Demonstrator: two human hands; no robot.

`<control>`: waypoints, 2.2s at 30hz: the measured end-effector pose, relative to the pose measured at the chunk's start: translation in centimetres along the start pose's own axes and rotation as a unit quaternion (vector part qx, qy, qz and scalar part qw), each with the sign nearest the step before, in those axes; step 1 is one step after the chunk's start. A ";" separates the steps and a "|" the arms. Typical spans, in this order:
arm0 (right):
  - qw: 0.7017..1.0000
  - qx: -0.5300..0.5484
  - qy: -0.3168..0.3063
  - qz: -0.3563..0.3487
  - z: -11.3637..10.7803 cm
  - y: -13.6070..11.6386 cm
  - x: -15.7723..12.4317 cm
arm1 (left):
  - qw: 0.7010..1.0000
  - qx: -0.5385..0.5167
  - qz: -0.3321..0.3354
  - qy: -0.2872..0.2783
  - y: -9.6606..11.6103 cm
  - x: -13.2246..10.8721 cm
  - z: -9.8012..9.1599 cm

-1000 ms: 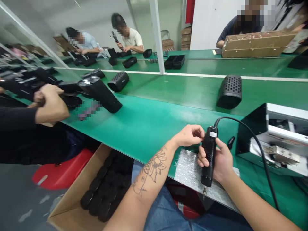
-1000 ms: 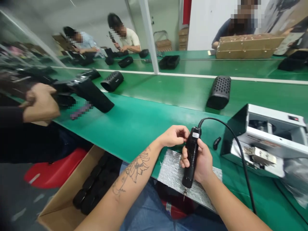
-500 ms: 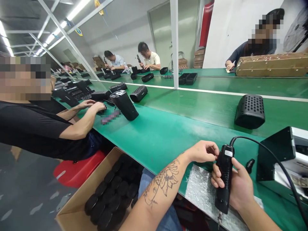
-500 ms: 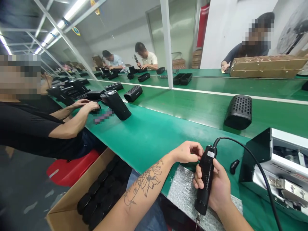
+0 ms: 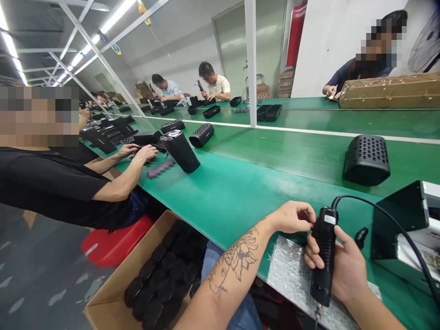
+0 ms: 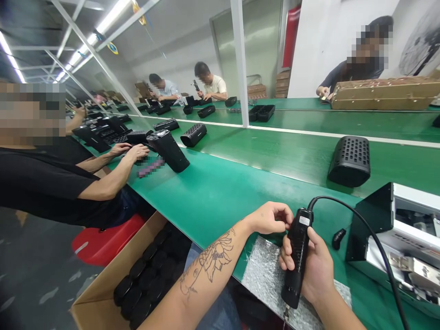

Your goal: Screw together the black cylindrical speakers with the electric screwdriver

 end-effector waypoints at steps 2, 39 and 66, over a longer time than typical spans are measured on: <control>1.000 -0.001 0.002 -0.002 0.0 -0.1 -0.1 | 1.000 0.004 0.003 0.003 -0.1 0.0 -0.1; 0.999 -0.016 0.038 0.005 -0.1 0.3 -0.2 | 1.000 0.012 -0.022 0.005 -0.3 -0.1 -0.2; 1.000 -0.005 0.023 -0.004 0.3 0.3 0.0 | 1.000 0.019 0.002 0.009 -0.9 0.1 -0.5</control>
Point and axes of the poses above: each hand's wrist, its own x-axis towards the middle knuckle, its own z-axis out of the palm, y = z × x, the point moved 8 cm from there along x, towards the middle knuckle, and after that the axes turned 3 degrees about z, right-handed, at the moved point
